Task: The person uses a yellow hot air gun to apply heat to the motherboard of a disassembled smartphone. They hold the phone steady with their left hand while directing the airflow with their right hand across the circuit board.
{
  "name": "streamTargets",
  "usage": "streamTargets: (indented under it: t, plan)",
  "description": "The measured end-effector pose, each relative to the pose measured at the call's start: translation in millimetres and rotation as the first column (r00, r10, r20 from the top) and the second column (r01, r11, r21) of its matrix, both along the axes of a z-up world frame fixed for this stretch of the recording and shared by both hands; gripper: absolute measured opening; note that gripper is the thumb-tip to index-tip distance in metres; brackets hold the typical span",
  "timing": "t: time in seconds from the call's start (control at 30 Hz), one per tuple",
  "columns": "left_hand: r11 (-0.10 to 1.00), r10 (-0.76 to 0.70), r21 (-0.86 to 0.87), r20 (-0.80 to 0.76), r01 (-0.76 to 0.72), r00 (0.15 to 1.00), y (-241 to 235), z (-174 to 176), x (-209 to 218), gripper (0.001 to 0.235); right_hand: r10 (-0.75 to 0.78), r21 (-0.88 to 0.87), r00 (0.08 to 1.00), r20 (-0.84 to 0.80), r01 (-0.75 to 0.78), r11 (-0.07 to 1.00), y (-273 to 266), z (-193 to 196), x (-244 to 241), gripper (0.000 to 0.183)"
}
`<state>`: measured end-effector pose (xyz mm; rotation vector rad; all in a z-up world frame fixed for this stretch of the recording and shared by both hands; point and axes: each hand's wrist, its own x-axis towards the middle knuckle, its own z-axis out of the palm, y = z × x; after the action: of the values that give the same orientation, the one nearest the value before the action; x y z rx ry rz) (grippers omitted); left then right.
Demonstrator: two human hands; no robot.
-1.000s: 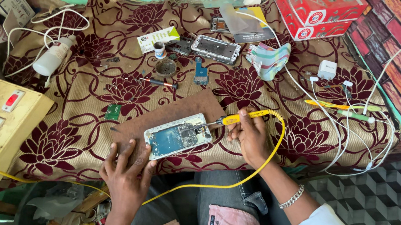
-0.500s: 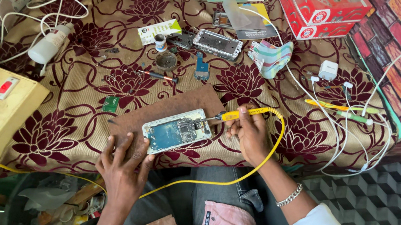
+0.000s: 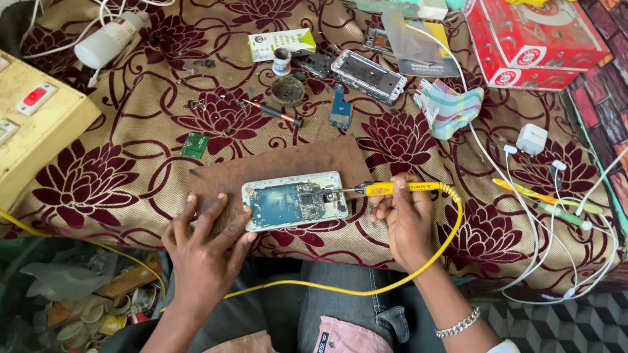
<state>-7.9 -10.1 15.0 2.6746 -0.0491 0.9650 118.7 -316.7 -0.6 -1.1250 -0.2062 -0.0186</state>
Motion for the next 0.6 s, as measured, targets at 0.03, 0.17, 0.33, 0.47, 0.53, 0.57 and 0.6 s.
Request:
streamTargets:
  t: [0.03, 0.17, 0.33, 0.47, 0.53, 0.57, 0.6]
  plan:
    - [1.0, 0.001, -0.003, 0.002, -0.001, 1.0, 0.1, 0.5, 0.6, 0.037, 0.006, 0.005, 1.0, 0.008, -0.006, 1.0, -0.4, -0.2, 0.6, 0.027]
    - [1.0, -0.001, -0.003, 0.0, 0.001, 1.0, 0.1, 0.3, 0.2, 0.037, 0.032, 0.04, 0.999, 0.031, -0.033, 0.999, -1.6, -2.8, 0.4, 0.027]
    - [1.0, -0.007, -0.006, -0.001, 0.007, 1.0, 1.0, -0.3, 0.2, 0.038, 0.034, 0.021, 0.998, 0.048, -0.035, 0.999, 0.0, -4.1, -0.1, 0.028]
    - [1.0, -0.007, -0.008, 0.003, 0.007, 1.0, 0.9, -2.4, 0.6, 0.038, 0.019, -0.001, 1.0, 0.01, -0.019, 1.0, -0.7, -3.0, -0.1, 0.027]
    - [1.0, -0.003, 0.001, 0.0, 0.003, 1.0, 1.3, -2.9, 0.5, 0.038, 0.003, -0.027, 1.0, 0.005, -0.003, 1.0, 0.2, -2.2, -0.1, 0.027]
    - [1.0, -0.001, 0.003, -0.003, 0.001, 1.0, 1.6, -2.9, 0.3, 0.038, -0.005, -0.04, 1.0, 0.002, 0.005, 0.999, 0.8, -2.0, -0.4, 0.027]
    - [1.0, 0.001, 0.004, -0.005, -0.001, 1.0, 1.3, -2.7, 0.8, 0.038, -0.005, -0.038, 1.0, 0.001, 0.005, 0.999, 0.9, -1.0, -0.1, 0.026]
